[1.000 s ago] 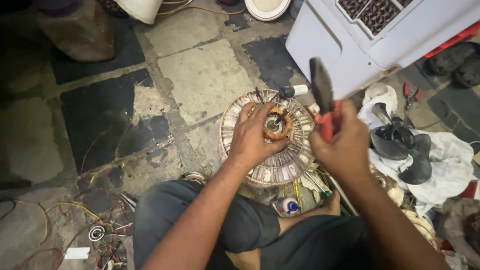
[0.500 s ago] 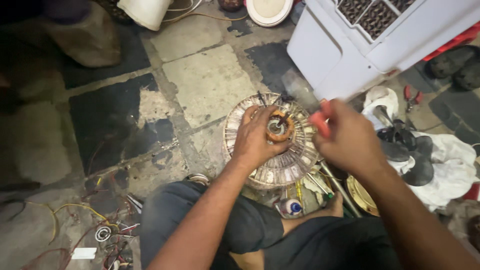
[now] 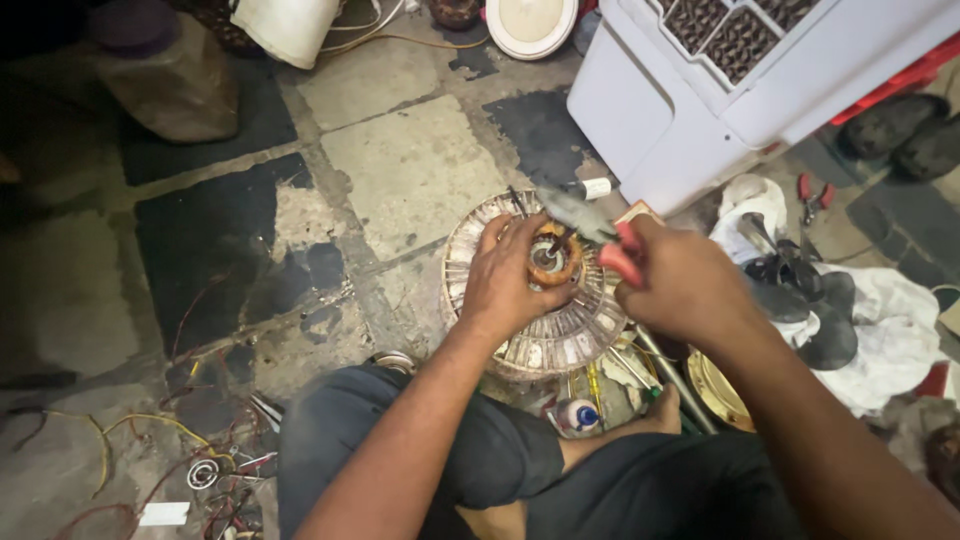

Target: The person is repairing an electrical motor. They use pliers to adjust wires and components, apply glue to secure parts, and manipulate the motor's internal structure.

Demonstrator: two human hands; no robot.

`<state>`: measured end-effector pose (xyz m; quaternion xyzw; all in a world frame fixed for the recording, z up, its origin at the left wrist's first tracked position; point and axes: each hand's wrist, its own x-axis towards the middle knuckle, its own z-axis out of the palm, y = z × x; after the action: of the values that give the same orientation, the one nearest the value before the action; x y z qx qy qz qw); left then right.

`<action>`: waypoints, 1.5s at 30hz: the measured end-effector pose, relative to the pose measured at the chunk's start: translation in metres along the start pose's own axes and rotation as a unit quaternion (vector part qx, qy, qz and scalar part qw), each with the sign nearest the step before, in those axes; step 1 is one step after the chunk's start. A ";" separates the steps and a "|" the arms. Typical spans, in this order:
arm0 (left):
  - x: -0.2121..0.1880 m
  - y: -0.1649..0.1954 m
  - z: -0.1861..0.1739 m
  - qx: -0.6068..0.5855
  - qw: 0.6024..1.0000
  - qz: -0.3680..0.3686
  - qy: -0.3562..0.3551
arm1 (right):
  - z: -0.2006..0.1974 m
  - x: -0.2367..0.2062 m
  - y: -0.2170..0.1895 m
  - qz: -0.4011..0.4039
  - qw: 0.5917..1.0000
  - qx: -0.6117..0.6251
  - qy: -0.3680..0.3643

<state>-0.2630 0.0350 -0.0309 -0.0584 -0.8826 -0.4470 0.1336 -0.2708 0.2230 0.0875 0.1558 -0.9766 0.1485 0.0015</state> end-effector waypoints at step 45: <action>-0.029 -0.014 0.025 -0.006 0.993 -0.061 0.106 | 0.095 -0.067 0.059 0.137 0.960 0.182 0.164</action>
<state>-0.2435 0.0476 -0.0642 0.0420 -0.8627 -0.4633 0.1983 -0.2211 0.2692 -0.0233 -0.0081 -0.9314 0.3458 0.1133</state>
